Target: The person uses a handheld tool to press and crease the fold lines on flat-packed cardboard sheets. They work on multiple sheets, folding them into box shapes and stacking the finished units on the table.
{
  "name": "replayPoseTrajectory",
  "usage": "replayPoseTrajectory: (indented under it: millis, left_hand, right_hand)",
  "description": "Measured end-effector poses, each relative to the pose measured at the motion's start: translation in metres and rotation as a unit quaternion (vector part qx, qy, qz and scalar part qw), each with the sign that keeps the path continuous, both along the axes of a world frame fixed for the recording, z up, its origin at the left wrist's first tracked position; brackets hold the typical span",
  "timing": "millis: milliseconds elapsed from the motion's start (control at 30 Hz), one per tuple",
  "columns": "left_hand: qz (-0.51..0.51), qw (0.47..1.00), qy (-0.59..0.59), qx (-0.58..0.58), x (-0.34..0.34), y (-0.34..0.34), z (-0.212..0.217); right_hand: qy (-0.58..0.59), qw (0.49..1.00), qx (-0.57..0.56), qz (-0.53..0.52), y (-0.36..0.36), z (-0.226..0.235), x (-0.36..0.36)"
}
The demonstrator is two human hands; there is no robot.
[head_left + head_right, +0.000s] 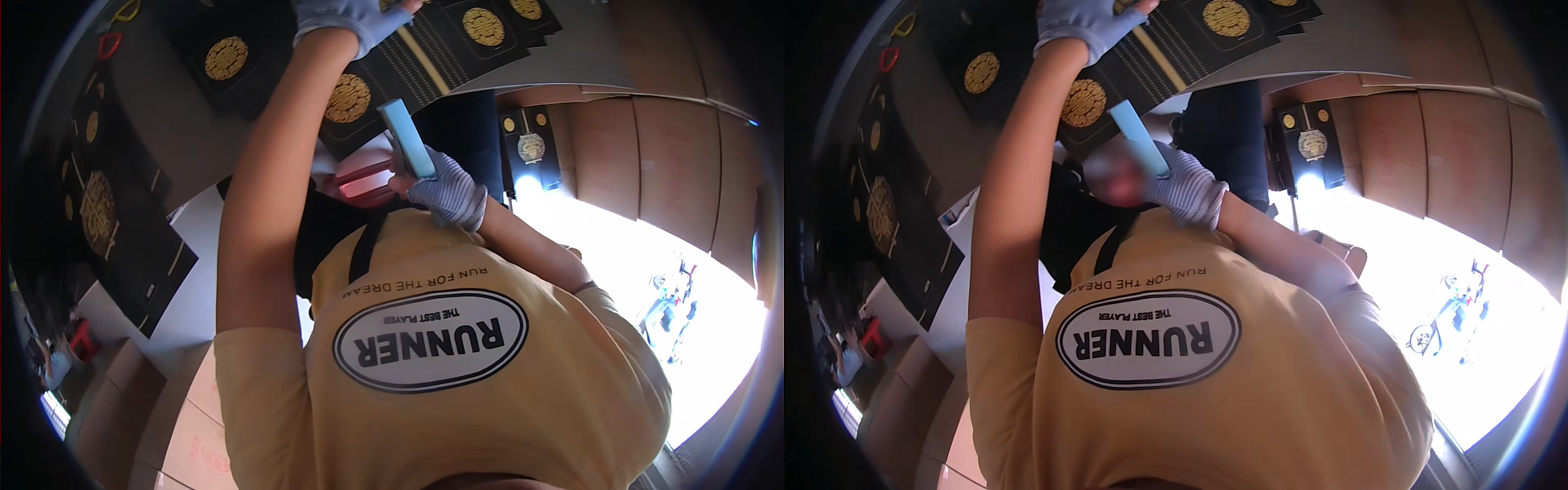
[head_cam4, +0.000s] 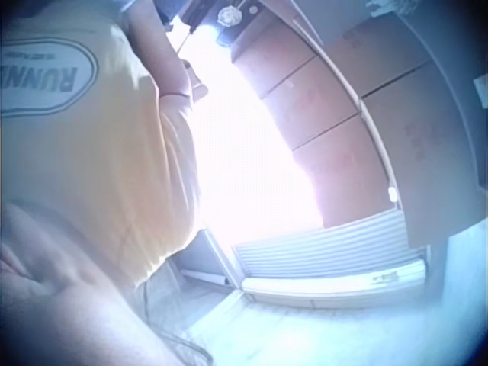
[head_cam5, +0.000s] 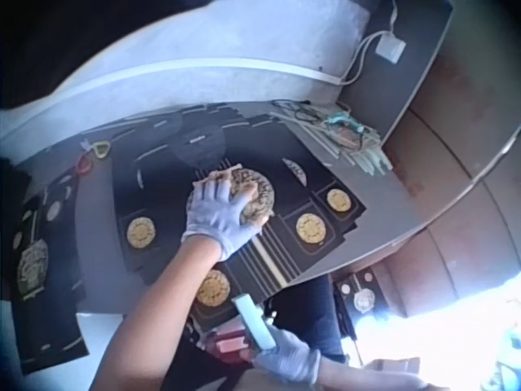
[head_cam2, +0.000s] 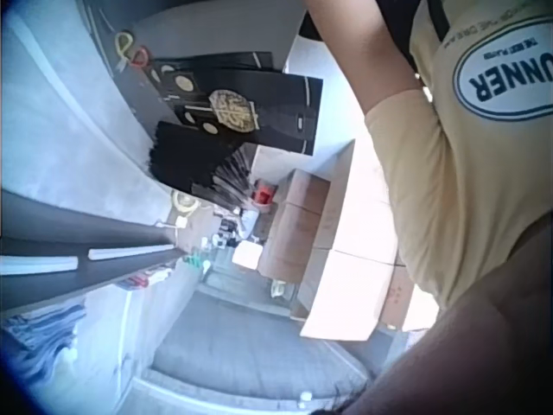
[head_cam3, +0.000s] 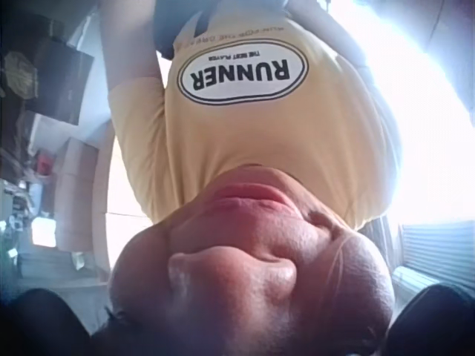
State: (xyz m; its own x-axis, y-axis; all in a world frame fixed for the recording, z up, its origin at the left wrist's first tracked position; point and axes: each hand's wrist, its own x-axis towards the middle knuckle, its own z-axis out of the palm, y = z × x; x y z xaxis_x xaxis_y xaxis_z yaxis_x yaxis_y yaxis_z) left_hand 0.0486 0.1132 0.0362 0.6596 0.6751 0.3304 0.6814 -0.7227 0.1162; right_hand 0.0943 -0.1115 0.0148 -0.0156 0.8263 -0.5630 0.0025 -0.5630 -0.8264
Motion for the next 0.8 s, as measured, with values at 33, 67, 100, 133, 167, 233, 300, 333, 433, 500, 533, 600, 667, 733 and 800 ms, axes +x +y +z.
replayPoseTrajectory:
  millis: [33,67,100,133,167,233,300,333,433,500,533,600,667,733,800]
  left_hand:
    - [0.002,1.0,0.0,-0.002,-0.001,0.0,-0.001]
    - [0.004,1.0,0.0,-0.005,-0.003,0.0,-0.002]
    - [0.004,1.0,-0.006,-0.007,-0.002,0.0,-0.002]
    - [0.006,1.0,-0.004,-0.009,-0.002,0.0,-0.003]
    - [0.008,1.0,-0.001,-0.012,-0.002,0.001,-0.004]
    - [-0.001,1.0,-0.016,-0.023,-0.003,-0.005,0.003]
    - [-0.006,1.0,-0.013,-0.011,-0.001,-0.002,0.0]
    - [-0.01,1.0,-0.01,-0.005,0.001,-0.001,-0.002]
    - [0.003,1.0,-0.003,0.0,0.0,-0.001,-0.002]
    - [0.02,0.999,0.018,-0.02,-0.004,-0.003,0.003]
    - [0.051,0.998,0.011,-0.02,-0.006,-0.005,0.0]
    - [0.113,0.993,-0.002,-0.018,-0.01,-0.006,-0.003]
    - [0.201,0.977,0.025,-0.068,-0.01,-0.014,0.009]
    - [0.259,0.962,0.019,-0.086,-0.003,-0.024,0.02]
    - [0.288,0.954,0.075,-0.021,0.001,-0.032,0.003]
  right_hand:
    - [-0.011,1.0,0.005,0.013,0.002,-0.002,-0.002]
    - [-0.022,0.999,0.01,0.025,0.003,-0.004,-0.005]
    - [-0.03,0.998,0.05,0.016,0.004,-0.008,-0.009]
    - [-0.046,0.998,0.029,0.02,0.005,-0.009,-0.011]
    - [-0.062,0.998,0.009,0.024,0.008,-0.006,-0.013]
    - [-0.09,0.995,-0.022,0.028,0.011,-0.003,-0.013]
    - [-0.112,0.992,-0.044,0.025,0.011,-0.004,-0.014]
    - [-0.117,0.992,-0.044,0.026,0.011,-0.007,-0.014]
    - [-0.107,0.992,-0.039,0.052,0.013,-0.008,-0.006]
    - [-0.125,0.991,-0.018,0.052,0.002,-0.001,-0.001]
    - [-0.133,0.989,-0.012,0.056,-0.007,0.001,0.002]
    - [-0.03,0.995,0.082,-0.037,-0.041,-0.012,0.017]
    - [0.136,0.972,0.096,-0.165,-0.053,-0.004,0.015]
    - [0.209,0.949,0.142,-0.186,-0.041,0.01,0.005]
    - [0.239,0.95,0.097,-0.176,-0.023,0.026,0.005]
